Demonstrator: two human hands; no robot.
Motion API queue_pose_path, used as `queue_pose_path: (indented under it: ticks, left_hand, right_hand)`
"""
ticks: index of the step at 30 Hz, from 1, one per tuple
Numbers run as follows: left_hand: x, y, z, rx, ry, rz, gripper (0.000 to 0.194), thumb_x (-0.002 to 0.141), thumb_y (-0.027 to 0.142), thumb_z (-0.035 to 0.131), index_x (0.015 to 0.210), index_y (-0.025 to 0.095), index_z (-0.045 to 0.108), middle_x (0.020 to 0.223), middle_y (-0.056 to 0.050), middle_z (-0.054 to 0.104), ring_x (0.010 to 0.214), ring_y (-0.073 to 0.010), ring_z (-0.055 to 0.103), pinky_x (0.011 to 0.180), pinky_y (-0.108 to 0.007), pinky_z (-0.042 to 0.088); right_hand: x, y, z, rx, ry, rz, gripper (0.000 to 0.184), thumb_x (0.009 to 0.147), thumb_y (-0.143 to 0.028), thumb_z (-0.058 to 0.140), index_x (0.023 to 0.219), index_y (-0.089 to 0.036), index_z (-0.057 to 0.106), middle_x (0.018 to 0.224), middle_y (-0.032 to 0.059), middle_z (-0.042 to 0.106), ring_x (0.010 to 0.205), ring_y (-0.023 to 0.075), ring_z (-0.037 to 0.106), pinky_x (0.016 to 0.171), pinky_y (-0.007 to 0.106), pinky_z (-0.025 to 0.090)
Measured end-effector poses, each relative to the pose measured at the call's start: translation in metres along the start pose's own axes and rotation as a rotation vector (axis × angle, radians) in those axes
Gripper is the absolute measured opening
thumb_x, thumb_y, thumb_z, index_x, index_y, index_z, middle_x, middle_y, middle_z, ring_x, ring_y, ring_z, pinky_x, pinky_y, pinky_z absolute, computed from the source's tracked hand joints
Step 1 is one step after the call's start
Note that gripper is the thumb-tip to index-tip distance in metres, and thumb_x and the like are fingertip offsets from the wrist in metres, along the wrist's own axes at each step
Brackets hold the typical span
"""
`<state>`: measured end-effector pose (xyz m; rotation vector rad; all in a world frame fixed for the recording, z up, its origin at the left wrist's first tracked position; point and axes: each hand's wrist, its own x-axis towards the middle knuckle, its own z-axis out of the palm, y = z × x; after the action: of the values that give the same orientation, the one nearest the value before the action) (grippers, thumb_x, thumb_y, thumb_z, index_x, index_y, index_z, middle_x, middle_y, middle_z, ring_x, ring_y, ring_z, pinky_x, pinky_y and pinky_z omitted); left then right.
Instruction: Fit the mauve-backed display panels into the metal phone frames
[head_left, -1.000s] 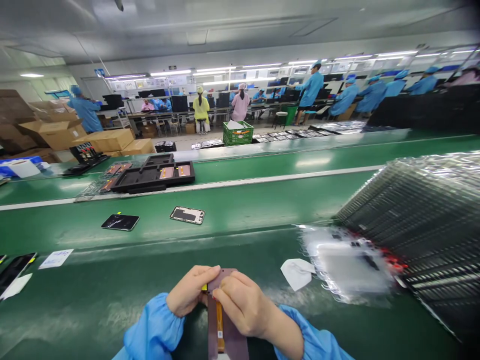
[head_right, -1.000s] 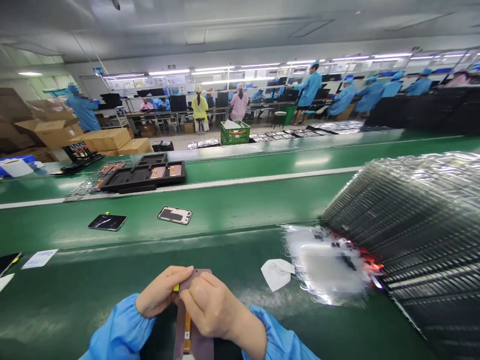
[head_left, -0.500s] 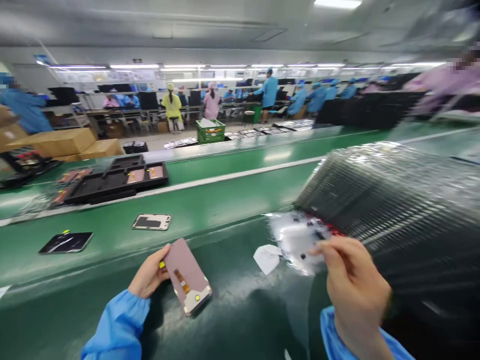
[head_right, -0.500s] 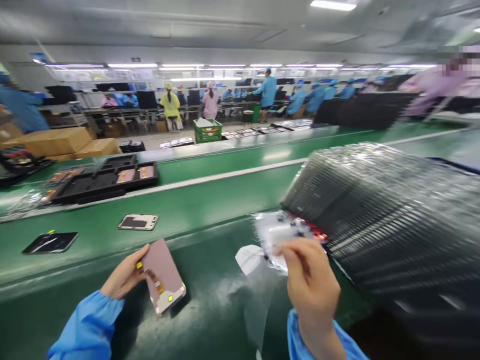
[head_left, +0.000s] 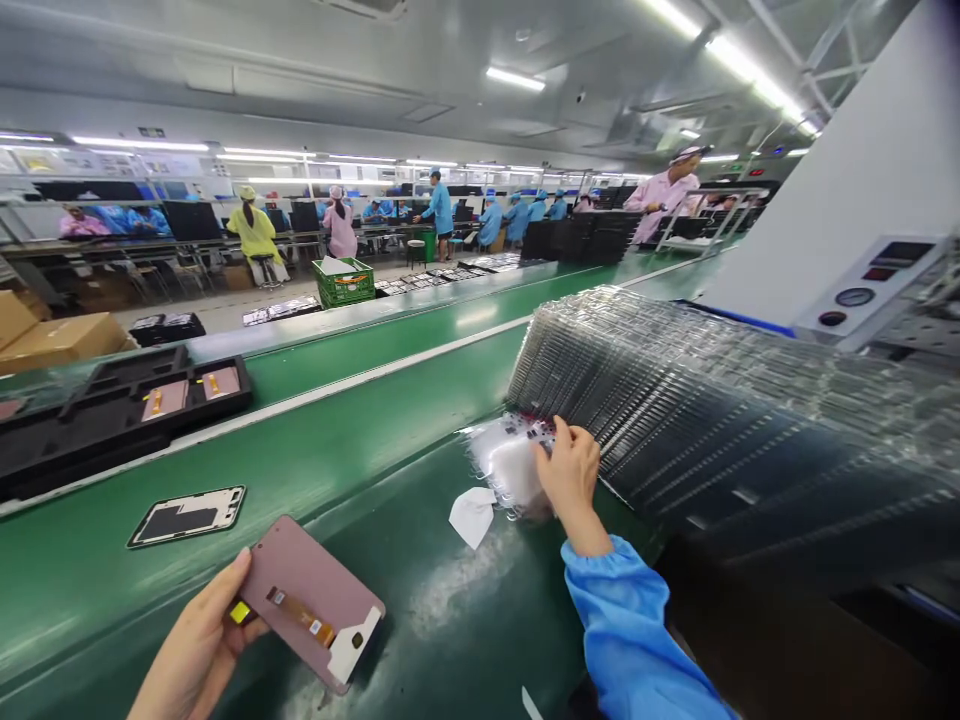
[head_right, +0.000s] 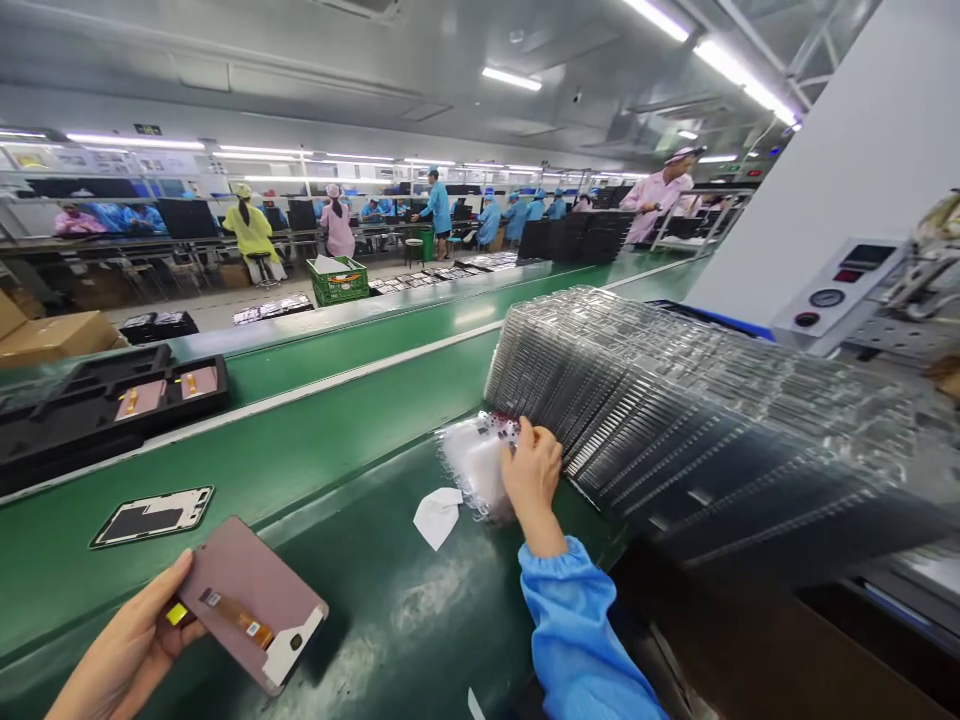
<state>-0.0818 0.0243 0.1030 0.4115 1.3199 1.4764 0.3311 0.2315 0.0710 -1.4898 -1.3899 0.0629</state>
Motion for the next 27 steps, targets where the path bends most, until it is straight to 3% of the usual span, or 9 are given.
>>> queue_pose_path:
  ticks: [2,6,10,12,14,17,19,21,27]
  left_hand:
    - [0.006,-0.008,0.007,-0.012,-0.102,0.027,0.034,0.084,0.031,0.064,0.110,0.009,0.061,0.114,-0.011,0.063,0.096,-0.0219,0.058,0.074,-0.038,0.057]
    - [0.009,-0.031,0.034,-0.066,-0.279,0.053,0.053,0.071,0.046,0.077,0.106,0.009,0.063,0.106,-0.010,0.062,0.091,-0.0189,0.056,0.078,-0.032,0.054]
    - [0.002,-0.045,0.055,0.036,-0.663,0.101,0.049,0.094,0.059,0.045,0.089,0.012,0.056,0.062,-0.003,0.047,0.053,-0.0140,0.051,0.059,-0.029,0.046]
    - [0.015,-0.040,0.050,0.267,-0.613,0.230,0.059,0.098,0.059,0.033,0.103,0.007,0.060,0.080,-0.010,0.060,0.072,-0.0157,0.060,0.075,-0.028,0.050]
    - [0.042,-0.024,0.028,0.717,-0.474,0.421,0.064,0.101,0.052,0.018,0.134,0.007,0.049,0.123,-0.015,0.058,0.108,-0.0154,0.058,0.098,-0.025,0.044]
    - [0.095,0.013,-0.028,1.236,-0.163,0.537,0.067,0.084,0.026,0.060,0.146,0.008,0.043,0.137,-0.017,0.050,0.130,-0.0286,0.042,0.115,-0.045,0.024]
    - [0.128,0.038,-0.069,1.541,0.131,0.481,0.084,0.071,-0.001,0.058,0.151,0.002,0.033,0.147,-0.025,0.034,0.143,-0.0431,0.009,0.102,-0.071,-0.012]
    - [0.155,0.057,-0.105,1.761,0.331,0.389,0.078,0.077,-0.007,0.039,0.153,0.005,0.027,0.154,-0.020,0.023,0.147,-0.0349,-0.003,0.092,-0.067,-0.029]
    - [0.197,0.075,-0.170,2.026,0.506,0.150,0.060,0.093,0.003,0.034,0.152,0.014,0.032,0.155,-0.014,0.022,0.147,-0.0315,-0.002,0.097,-0.062,-0.029]
  right_hand:
    - [-0.025,-0.038,0.009,0.212,-0.239,-0.019,0.081,0.078,-0.060,0.050,0.128,0.003,0.051,0.128,0.0280,0.039,0.123,0.0368,0.028,0.109,0.054,0.016]
    - [-0.096,-0.108,0.034,0.800,-1.183,0.031,0.088,0.060,-0.096,0.043,0.079,-0.010,0.054,0.099,0.0185,0.058,0.083,0.0221,0.057,0.077,0.038,0.048]
    - [-0.154,-0.127,0.051,1.215,-1.719,0.408,0.096,0.080,-0.087,0.033,0.125,-0.006,0.057,0.108,0.0187,0.060,0.089,0.0180,0.064,0.076,0.027,0.049]
    - [-0.162,-0.117,0.063,1.417,-1.885,0.680,0.086,0.086,-0.077,0.041,0.123,-0.002,0.063,0.104,0.0168,0.062,0.088,0.0185,0.066,0.074,0.024,0.050]
    - [-0.161,-0.106,0.079,1.617,-1.932,0.782,0.085,0.081,-0.077,0.050,0.122,-0.004,0.064,0.101,0.0130,0.062,0.086,0.0188,0.065,0.075,0.028,0.052]
    - [-0.155,-0.097,0.099,1.776,-1.734,0.956,0.078,0.078,-0.073,0.059,0.120,-0.008,0.065,0.103,0.0104,0.062,0.085,0.0154,0.059,0.074,0.031,0.052]
    - [-0.152,-0.096,0.106,1.728,-1.568,1.116,0.073,0.073,-0.068,0.067,0.115,-0.008,0.068,0.101,0.0109,0.062,0.082,0.0156,0.057,0.070,0.031,0.051]
    - [-0.151,-0.096,0.109,1.641,-1.441,1.223,0.070,0.070,-0.063,0.072,0.111,-0.007,0.070,0.098,0.0125,0.063,0.080,0.0175,0.058,0.067,0.031,0.051]
    - [-0.147,-0.084,0.124,1.666,-1.650,1.169,0.075,0.073,-0.064,0.070,0.111,0.001,0.070,0.094,0.0173,0.063,0.082,0.0208,0.062,0.075,0.031,0.050]
